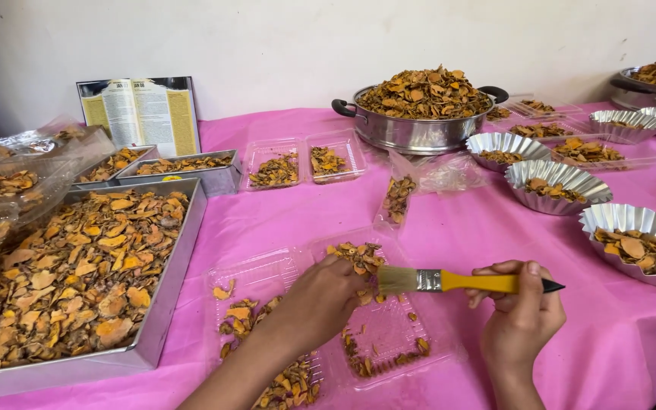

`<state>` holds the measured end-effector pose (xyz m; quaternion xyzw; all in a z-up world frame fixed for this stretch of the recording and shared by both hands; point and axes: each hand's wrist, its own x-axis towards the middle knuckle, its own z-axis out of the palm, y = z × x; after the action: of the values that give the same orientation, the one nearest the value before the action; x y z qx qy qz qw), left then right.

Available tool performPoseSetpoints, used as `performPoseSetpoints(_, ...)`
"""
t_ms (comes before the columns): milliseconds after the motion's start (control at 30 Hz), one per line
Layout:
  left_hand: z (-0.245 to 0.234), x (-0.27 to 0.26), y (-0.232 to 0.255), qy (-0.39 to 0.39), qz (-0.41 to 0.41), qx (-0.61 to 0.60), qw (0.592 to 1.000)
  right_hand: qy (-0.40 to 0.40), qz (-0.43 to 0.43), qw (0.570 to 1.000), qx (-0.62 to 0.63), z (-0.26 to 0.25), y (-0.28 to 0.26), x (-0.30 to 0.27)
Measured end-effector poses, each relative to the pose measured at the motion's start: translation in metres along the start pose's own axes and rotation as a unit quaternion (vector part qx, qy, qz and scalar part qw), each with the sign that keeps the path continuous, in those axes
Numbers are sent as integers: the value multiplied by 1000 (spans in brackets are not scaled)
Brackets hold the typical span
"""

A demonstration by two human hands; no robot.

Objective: Sorting dried tea by brushing individual pieces and then packaging them into small plastic bags.

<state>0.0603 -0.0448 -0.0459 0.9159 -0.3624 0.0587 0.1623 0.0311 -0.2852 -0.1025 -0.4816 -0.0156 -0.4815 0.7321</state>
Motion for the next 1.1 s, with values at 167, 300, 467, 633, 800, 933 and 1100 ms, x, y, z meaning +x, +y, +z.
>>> performPoseSetpoints(167, 8, 18, -1, -52, -14, 48, 997, 39, 23, 999, 4, -1, -1, 5)
performPoseSetpoints(300, -1, 18, -7, -37, -52, 22, 998, 94, 80, 992, 12, 1, -9, 10)
performPoseSetpoints(467, 11, 21, -13, -34, -33, 24, 999, 109, 110, 988, 26, -1, -6, 13)
performPoseSetpoints(633, 22, 25, -13, -13, -14, 43, 999, 78, 82, 994, 11, 3, -6, 8)
performPoseSetpoints(800, 13, 15, -4, 28, -60, -135, 989, 25, 51, 998, 5, 3, -4, 4)
performPoseSetpoints(933, 10, 20, 5, 39, -171, -270, 947, -55, 12, 998, 34, 0, 0, 4)
performPoseSetpoints(1100, 9, 18, 6, 99, -294, -603, 735, -101, -8, 992, 80, -1, 4, 5)
